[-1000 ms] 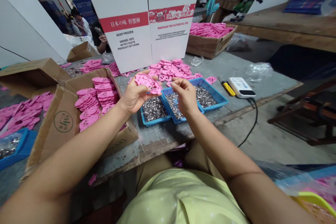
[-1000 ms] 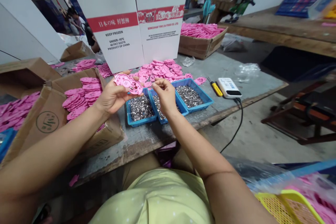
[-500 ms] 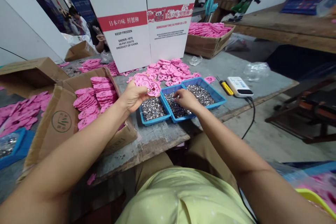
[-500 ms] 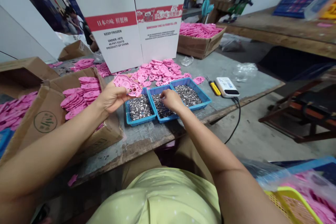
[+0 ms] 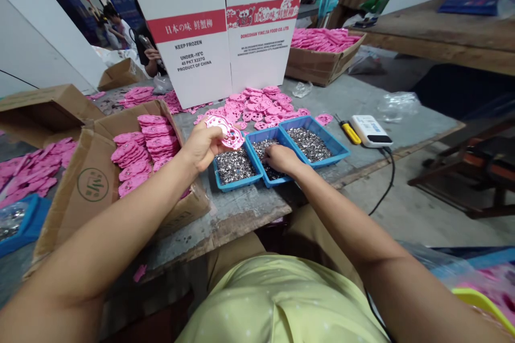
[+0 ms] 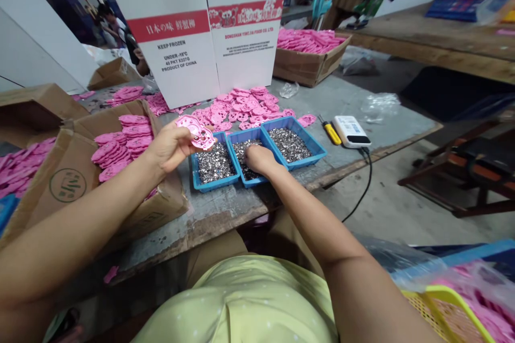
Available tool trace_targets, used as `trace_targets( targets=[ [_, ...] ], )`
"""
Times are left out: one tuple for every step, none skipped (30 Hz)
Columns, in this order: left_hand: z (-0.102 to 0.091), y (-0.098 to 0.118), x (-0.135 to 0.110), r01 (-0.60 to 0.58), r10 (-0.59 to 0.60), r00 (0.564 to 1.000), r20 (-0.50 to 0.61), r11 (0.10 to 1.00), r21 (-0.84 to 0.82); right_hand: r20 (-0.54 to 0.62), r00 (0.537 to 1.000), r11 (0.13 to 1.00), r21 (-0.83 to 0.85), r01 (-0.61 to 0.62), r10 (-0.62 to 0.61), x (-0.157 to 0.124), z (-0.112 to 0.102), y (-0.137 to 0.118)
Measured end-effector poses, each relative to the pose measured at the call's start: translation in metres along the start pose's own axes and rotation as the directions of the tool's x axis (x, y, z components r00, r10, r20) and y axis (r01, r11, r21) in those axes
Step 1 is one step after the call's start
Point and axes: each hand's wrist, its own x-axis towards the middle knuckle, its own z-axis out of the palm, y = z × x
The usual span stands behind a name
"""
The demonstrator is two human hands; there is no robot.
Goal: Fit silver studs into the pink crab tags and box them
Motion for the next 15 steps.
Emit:
trace_targets(
  targets=[
    [-0.0007,0.0005,0.0002,0.023,-0.023,1.0,0.008,1.0,0.001,-0.011,1.0,1.0,0.011,-0.014,0.014,-0.0003,-0.0002,0.0],
    [-0.0013,0.0008,0.0005,0.043,-0.043,0.999,0.015,0.999,0.002,-0.023,0.999,0.999,0.024,-0.029,0.029,-0.0006,-0.0003,0.0001],
    [-0.0019,0.0008,0.0007,0.056,-0.056,0.998,0.019,0.998,0.005,-0.036,0.998,0.998,0.039,-0.044,0.045,-0.0008,-0.0005,0.0004],
    [-0.0025,0.0006,0.0008,0.062,-0.062,0.998,0.021,0.998,0.007,-0.049,0.997,0.997,0.055,-0.058,0.061,-0.001,-0.0007,0.0008],
    [-0.0029,0.0002,0.0009,0.063,-0.063,0.998,0.021,0.998,0.009,-0.063,0.995,0.995,0.073,-0.072,0.076,-0.0011,-0.001,0.0013],
    [-0.0033,-0.0003,0.001,0.065,-0.065,0.998,0.019,0.998,0.008,-0.077,0.993,0.992,0.093,-0.083,0.09,-0.0012,-0.0014,0.0019],
    [-0.0035,-0.0007,0.001,0.066,-0.066,0.998,0.018,0.998,0.005,-0.092,0.99,0.989,0.115,-0.092,0.102,-0.0013,-0.002,0.0026],
    [-0.0037,-0.0011,0.0011,0.067,-0.067,0.998,0.016,0.998,-0.003,-0.107,0.988,0.986,0.139,-0.096,0.112,-0.0013,-0.0026,0.0034],
    [-0.0038,-0.0013,0.0012,0.066,-0.066,0.998,0.012,0.998,-0.012,-0.12,0.986,0.981,0.165,-0.097,0.118,-0.0013,-0.0031,0.0042],
    [-0.0038,-0.0013,0.0013,0.069,-0.069,0.998,0.009,0.997,-0.019,-0.132,0.984,0.977,0.193,-0.095,0.121,-0.0011,-0.0036,0.0051],
    [-0.0036,-0.001,0.0013,0.072,-0.072,0.997,0.005,0.997,-0.023,-0.143,0.982,0.971,0.223,-0.089,0.123,-0.0008,-0.0038,0.0059],
    [-0.0032,-0.0004,0.0012,0.075,-0.075,0.997,-0.003,0.997,-0.024,-0.153,0.981,0.964,0.254,-0.081,0.122,-0.0002,-0.0037,0.0068],
    [-0.0026,0.0006,0.0009,0.081,-0.081,0.997,-0.014,0.996,-0.022,-0.162,0.979,0.955,0.288,-0.071,0.122,0.0006,-0.0034,0.0077],
    [-0.0017,0.0018,0.0003,0.086,-0.087,0.996,-0.03,0.996,-0.021,-0.171,0.978,0.944,0.324,-0.062,0.123,0.0016,-0.0028,0.0087],
    [-0.0006,0.0033,-0.0005,0.09,-0.091,0.995,-0.05,0.996,-0.021,-0.181,0.975,0.93,0.363,-0.052,0.125,0.0028,-0.002,0.0098]
  ],
)
